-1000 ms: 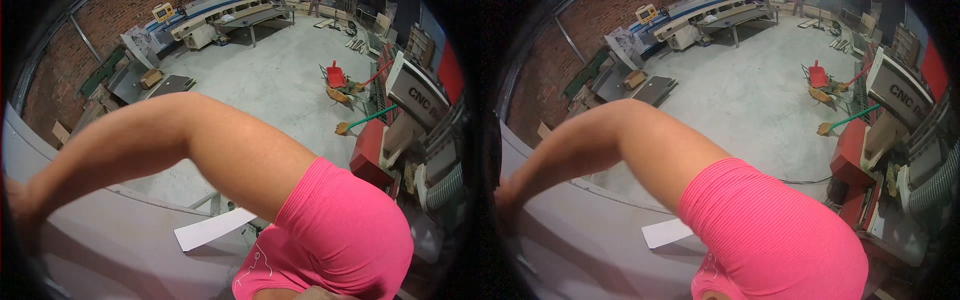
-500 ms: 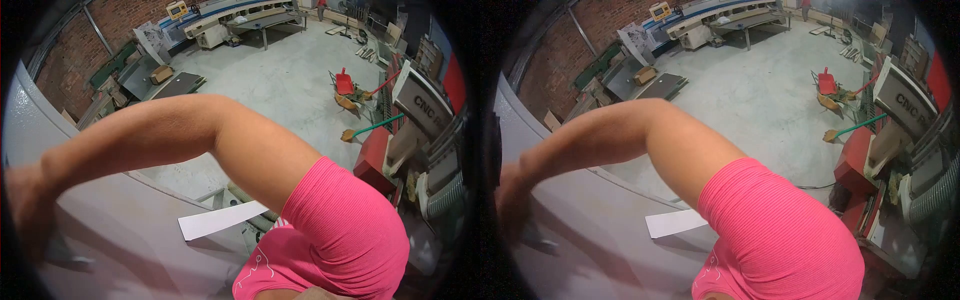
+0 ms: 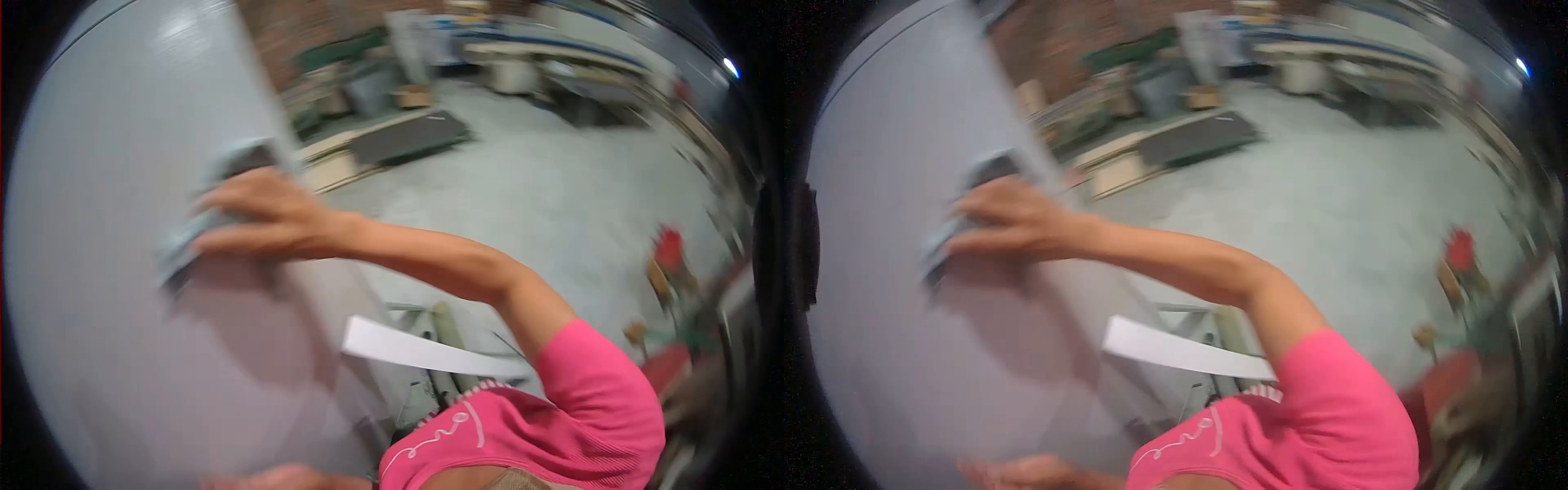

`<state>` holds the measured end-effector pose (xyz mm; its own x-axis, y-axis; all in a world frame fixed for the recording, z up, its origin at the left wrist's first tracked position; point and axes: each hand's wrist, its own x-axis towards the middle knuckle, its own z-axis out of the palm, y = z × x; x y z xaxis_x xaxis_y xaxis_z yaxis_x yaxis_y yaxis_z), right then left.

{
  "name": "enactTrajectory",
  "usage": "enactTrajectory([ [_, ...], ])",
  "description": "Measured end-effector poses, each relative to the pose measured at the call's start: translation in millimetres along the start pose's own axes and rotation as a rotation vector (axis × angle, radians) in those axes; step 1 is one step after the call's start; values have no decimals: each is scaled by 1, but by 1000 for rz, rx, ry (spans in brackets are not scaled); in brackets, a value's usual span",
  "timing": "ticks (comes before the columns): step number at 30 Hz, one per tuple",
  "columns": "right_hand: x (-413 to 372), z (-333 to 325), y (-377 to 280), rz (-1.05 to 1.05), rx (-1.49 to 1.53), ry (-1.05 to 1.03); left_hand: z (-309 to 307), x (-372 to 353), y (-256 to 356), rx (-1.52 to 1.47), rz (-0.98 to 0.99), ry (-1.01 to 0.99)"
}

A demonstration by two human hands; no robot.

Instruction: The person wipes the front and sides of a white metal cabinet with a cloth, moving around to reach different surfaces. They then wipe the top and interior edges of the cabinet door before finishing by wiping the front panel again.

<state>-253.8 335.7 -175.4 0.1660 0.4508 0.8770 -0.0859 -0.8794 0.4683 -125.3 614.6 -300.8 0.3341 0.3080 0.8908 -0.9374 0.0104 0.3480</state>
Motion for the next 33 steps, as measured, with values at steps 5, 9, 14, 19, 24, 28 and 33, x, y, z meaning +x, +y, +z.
enactTrajectory([
  [5, 12, -17, -48, 841, 598, 47, 27, -4, 55, -212, 105, -366],
  [9, 33, -31, -90, 1233, 1288, -87, 58, 2, 80, -200, 291, -614],
  [14, 45, -66, -105, 1119, 1729, -263, 93, 19, 114, -107, 494, -471],
  [19, 37, -99, -90, 993, 2086, -135, 117, 50, 131, -264, 736, -335],
  [24, 5, -125, -80, 780, 1899, -120, 186, 137, 177, -58, 914, -246],
  [28, -35, -148, -97, 890, 1948, -219, 285, 218, 223, -46, 944, -115],
  [33, -102, -178, -93, 1174, 1879, -193, 334, 181, 209, 175, 1063, -286],
])
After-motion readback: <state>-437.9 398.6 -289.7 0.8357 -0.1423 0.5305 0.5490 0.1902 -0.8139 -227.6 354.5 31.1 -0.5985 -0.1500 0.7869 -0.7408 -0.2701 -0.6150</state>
